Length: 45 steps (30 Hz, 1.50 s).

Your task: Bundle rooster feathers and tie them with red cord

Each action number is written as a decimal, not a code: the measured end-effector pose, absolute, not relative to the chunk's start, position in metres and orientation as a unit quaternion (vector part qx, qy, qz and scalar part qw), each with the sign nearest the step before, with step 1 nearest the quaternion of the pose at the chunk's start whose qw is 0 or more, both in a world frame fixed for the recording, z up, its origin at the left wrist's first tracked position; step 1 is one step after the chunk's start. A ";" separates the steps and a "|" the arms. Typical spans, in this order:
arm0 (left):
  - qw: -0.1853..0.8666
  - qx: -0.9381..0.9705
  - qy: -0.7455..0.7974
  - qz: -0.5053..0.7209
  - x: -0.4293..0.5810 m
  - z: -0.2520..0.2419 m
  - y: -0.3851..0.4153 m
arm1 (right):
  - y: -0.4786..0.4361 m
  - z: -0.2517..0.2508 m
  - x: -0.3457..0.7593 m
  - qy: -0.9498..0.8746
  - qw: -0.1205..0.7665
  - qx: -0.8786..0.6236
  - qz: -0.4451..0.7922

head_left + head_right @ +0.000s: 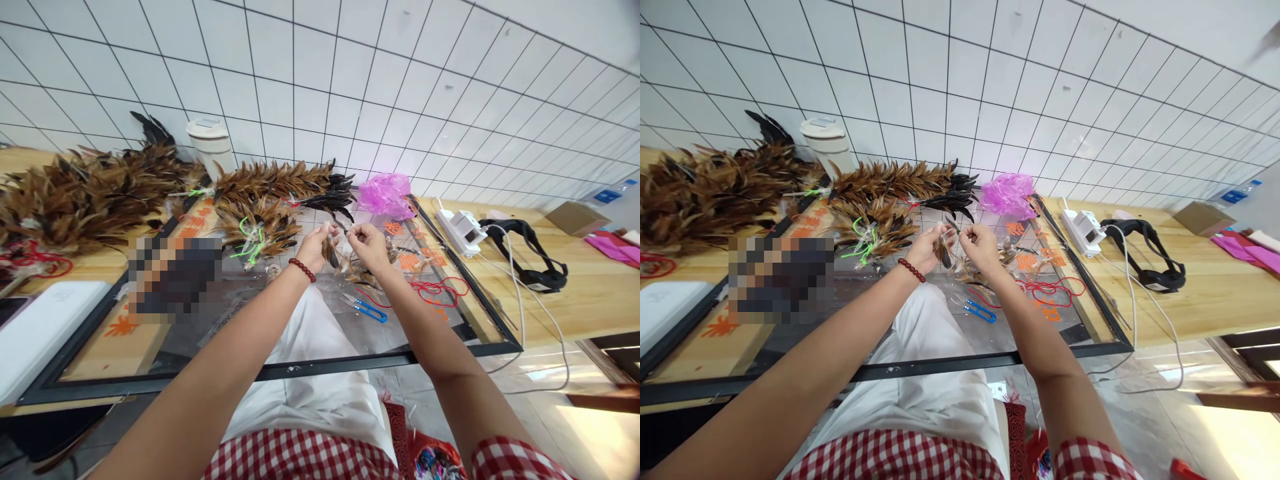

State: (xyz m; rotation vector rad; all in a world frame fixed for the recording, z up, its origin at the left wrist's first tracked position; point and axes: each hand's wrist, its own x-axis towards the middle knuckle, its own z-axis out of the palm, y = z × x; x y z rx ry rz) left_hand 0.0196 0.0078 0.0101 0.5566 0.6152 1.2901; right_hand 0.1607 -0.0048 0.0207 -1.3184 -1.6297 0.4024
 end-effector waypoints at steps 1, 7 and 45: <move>0.721 0.250 0.273 0.585 0.019 0.009 0.009 | -0.006 0.021 0.159 -0.672 0.483 -0.539 0.158; 0.727 0.272 0.250 0.579 0.017 0.006 0.012 | -0.010 0.027 0.157 -0.695 0.430 -0.536 0.213; 0.715 0.420 0.295 0.475 0.024 0.011 -0.002 | 0.006 0.021 0.169 -0.636 0.549 -0.443 0.313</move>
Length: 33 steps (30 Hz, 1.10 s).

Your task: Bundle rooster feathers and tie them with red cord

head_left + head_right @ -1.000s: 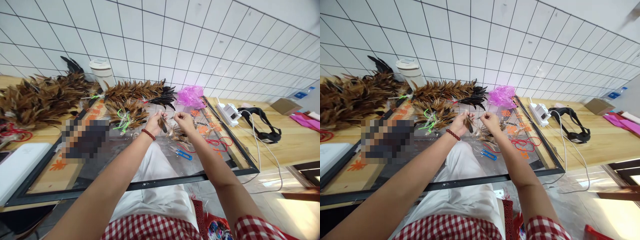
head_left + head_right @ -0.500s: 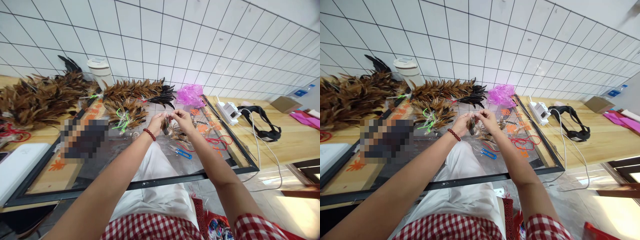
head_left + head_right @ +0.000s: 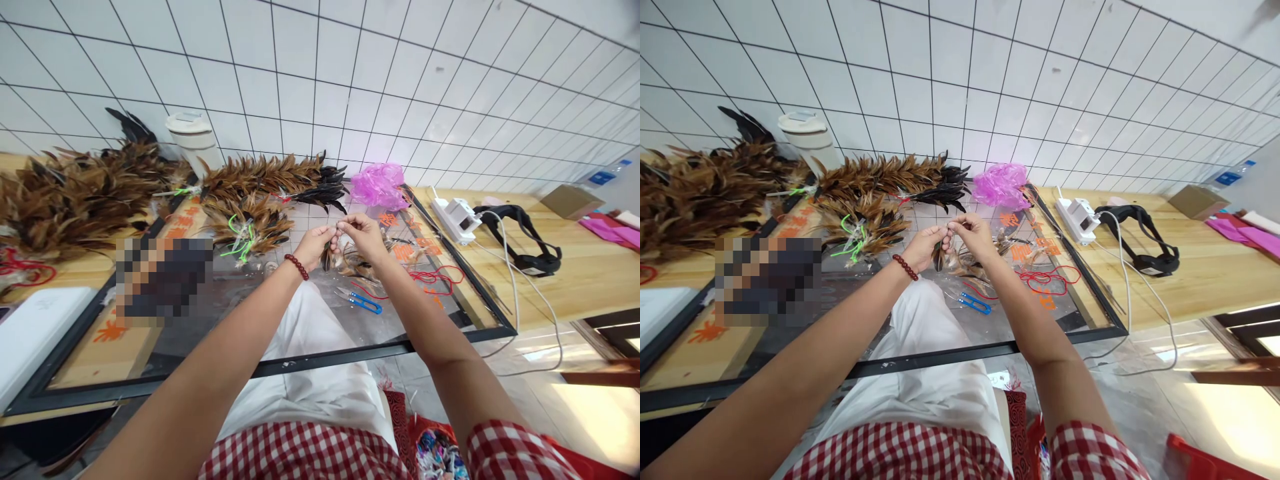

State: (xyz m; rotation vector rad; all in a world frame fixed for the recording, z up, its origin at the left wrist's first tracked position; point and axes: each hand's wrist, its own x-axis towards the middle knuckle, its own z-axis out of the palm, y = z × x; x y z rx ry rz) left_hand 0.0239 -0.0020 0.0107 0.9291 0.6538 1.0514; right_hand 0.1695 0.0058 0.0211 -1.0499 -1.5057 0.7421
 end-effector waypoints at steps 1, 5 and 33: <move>0.713 0.421 0.295 0.477 0.024 0.011 -0.002 | 0.006 0.022 0.170 -0.620 0.549 -0.451 0.333; 0.719 0.418 0.297 0.469 0.023 0.012 -0.003 | 0.005 0.024 0.174 -0.606 0.508 -0.440 0.426; 0.692 0.378 0.339 0.513 0.026 0.013 -0.001 | 0.011 0.026 0.195 -0.699 0.449 -0.517 0.208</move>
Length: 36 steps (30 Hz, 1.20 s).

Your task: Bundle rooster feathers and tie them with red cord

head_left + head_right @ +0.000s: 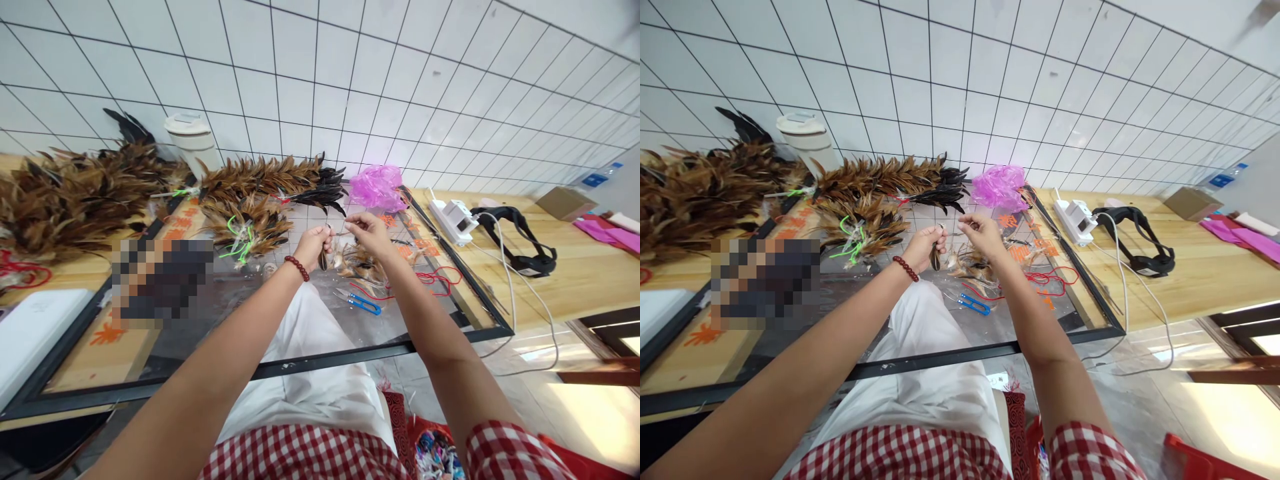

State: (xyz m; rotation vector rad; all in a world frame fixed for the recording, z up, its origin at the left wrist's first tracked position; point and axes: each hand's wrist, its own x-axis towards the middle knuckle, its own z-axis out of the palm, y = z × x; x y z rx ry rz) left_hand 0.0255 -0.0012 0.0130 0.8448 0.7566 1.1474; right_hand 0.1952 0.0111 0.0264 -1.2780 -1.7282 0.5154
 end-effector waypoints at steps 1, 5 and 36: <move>0.681 0.390 0.347 0.513 0.027 0.012 -0.001 | 0.008 0.027 0.188 -0.711 0.457 -0.487 0.219; 0.656 0.431 0.367 0.499 0.030 0.009 -0.002 | -0.002 0.029 0.171 -0.751 0.448 -0.437 0.213; 0.701 0.278 0.342 0.561 0.024 0.012 0.003 | 0.011 0.027 0.203 -0.652 0.333 -0.666 0.142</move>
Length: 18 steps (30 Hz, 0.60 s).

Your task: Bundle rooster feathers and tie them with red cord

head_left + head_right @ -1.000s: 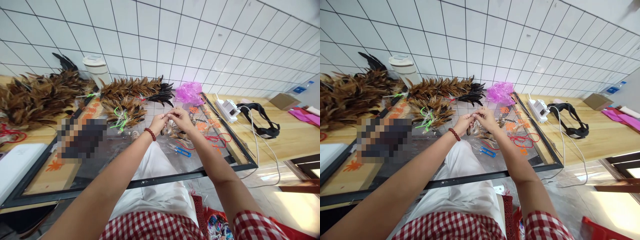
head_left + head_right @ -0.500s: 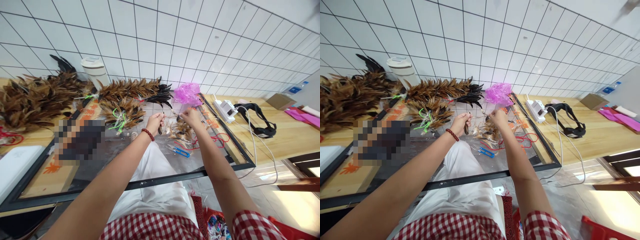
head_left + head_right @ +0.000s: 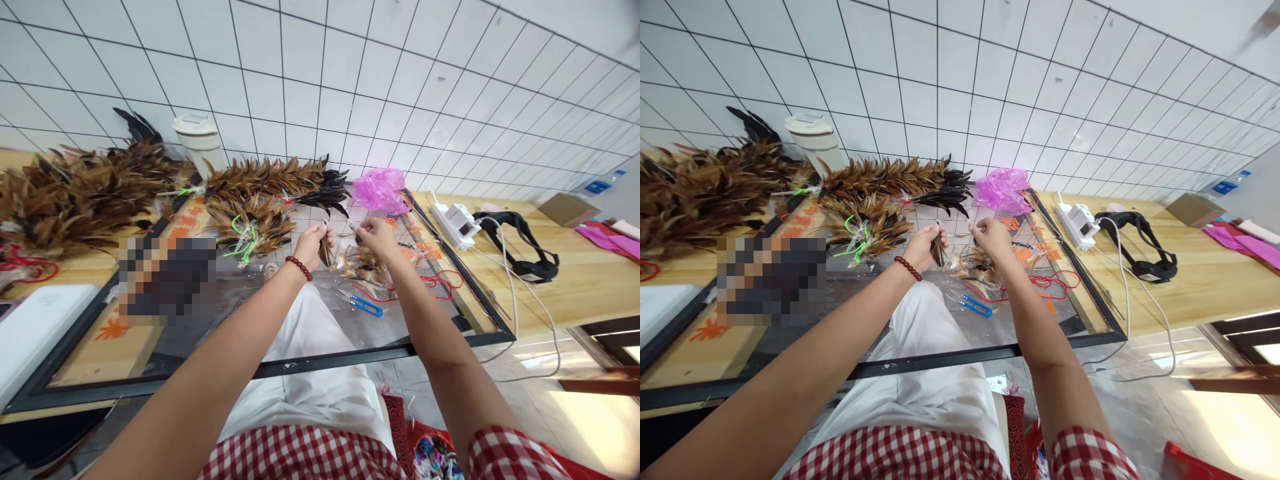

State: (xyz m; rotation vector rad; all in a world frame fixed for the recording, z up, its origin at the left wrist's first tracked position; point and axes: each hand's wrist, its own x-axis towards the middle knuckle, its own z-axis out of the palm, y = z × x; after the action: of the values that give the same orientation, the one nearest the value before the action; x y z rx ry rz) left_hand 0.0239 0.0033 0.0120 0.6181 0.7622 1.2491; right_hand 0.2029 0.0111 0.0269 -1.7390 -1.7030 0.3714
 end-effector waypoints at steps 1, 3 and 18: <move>0.705 0.273 0.340 0.560 0.023 0.012 0.004 | 0.010 0.025 0.203 -0.649 0.299 -0.694 0.084; 0.711 0.267 0.333 0.559 0.022 0.011 0.005 | 0.011 0.020 0.204 -0.645 0.237 -0.726 0.035; 0.697 0.275 0.316 0.582 0.026 0.010 0.003 | -0.002 0.028 0.159 -0.571 0.464 -0.491 0.467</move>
State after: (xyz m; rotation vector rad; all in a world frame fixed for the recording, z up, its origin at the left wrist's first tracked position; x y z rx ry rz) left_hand 0.0259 0.0031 0.0095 0.6138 0.7049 1.2970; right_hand 0.1592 -0.0020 0.0276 -1.2072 -1.4022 1.1469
